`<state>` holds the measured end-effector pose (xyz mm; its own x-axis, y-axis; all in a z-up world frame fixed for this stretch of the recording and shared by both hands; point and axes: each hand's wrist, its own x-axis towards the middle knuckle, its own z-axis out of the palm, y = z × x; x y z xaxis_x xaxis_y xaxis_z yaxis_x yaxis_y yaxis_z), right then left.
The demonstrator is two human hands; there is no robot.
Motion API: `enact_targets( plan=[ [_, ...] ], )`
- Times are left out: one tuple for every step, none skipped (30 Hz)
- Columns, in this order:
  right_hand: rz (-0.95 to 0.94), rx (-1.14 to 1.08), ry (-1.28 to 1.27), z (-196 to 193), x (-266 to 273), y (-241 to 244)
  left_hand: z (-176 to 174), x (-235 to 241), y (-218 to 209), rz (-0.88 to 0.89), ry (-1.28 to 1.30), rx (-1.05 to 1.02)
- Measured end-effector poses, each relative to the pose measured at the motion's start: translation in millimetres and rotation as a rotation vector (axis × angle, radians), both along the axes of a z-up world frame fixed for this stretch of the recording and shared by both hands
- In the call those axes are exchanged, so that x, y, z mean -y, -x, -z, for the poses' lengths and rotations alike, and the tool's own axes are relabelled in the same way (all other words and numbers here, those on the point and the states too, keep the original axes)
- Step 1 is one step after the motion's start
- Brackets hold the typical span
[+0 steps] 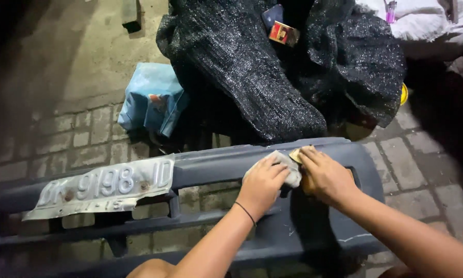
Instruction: The person scrubs a grey car bumper with a sanding block and wipes the surface with a cloth. The person repeatedly alternates between scrubbing and wiping the bumper to clean it.
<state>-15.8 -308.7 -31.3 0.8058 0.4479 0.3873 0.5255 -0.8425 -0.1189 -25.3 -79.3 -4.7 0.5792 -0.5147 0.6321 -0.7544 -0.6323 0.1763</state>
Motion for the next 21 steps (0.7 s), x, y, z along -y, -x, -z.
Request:
enact_targets(
  plan=[
    [-0.007, 0.001, 0.0, 4.1, 7.5, -1.7, 1.6, -10.0, -6.3, -0.007, 0.0, 0.001],
    [-0.005, -0.034, -0.008, 8.4, 14.8, -3.5, 3.4, -20.2, -12.5, -0.109, -0.049, 0.028],
    [0.003, -0.073, -0.018, 13.5, 21.2, -2.3, 5.2, -31.2, -17.6, -0.204, -0.101, 0.052],
    [0.003, -0.076, -0.021, 6.8, 20.4, -1.4, 10.5, -41.4, -19.4, -0.204, -0.104, 0.05],
    [0.015, -0.082, -0.039, 0.1, 19.5, -1.4, 15.3, -51.7, -23.8, -0.248, -0.145, -0.067],
    [0.028, -0.088, -0.057, -6.6, 18.2, -1.4, 19.9, -62.4, -28.4, -0.293, -0.186, -0.183],
    [0.025, -0.09, -0.058, -8.1, 15.6, 0.1, 18.9, -57.2, -25.4, -0.296, -0.187, -0.185],
    [0.017, -0.072, -0.066, -9.6, 12.3, 1.6, 18.1, -52.6, -22.4, -0.27, -0.179, -0.135],
    [0.005, -0.051, -0.075, -10.6, 8.6, 1.0, 17.5, -48.4, -20.2, -0.249, -0.171, -0.084],
    [-0.003, -0.051, -0.075, -5.2, 7.5, -3.0, 18.0, -47.7, -17.4, -0.256, -0.172, -0.084],
    [-0.016, -0.02, -0.082, 0.2, 6.4, -4.6, 18.3, -46.8, -14.3, -0.197, -0.156, -0.068],
    [-0.029, 0.012, -0.088, 5.6, 5.6, -6.4, 18.7, -45.5, -11.3, -0.138, -0.14, -0.051],
    [-0.029, 0.011, -0.088, -2.0, 0.1, -5.6, 21.6, -54.3, -15.5, -0.138, -0.14, -0.053],
    [-0.039, 0.033, -0.093, -9.7, -5.5, -4.8, 24.5, -63.1, -19.8, -0.204, -0.146, -0.063],
    [-0.052, 0.056, -0.098, -17.9, -12.0, -4.0, 27.0, -72.9, -23.4, -0.272, -0.152, -0.073],
    [-0.053, 0.054, -0.098, -10.9, -13.3, -3.1, 20.9, -73.3, -22.6, -0.273, -0.152, -0.075],
    [-0.038, 0.047, -0.074, -3.2, -13.3, -1.6, 16.0, -72.3, -20.5, -0.296, -0.173, -0.147],
    [-0.023, 0.041, -0.049, 4.5, -12.9, -0.1, 11.1, -71.1, -18.5, -0.32, -0.195, -0.219],
    [-0.021, 0.041, -0.046, -1.9, -23.2, 8.5, 11.6, -68.3, -16.4, -0.317, -0.191, -0.219],
    [-0.103, 0.037, -0.03, -8.7, -33.5, 17.2, 11.7, -65.4, -14.2, -0.325, -0.195, -0.216],
    [-0.186, 0.037, -0.018, -15.2, -45.6, 24.3, 11.0, -64.3, -13.3, -0.334, -0.201, -0.209]
  ],
)
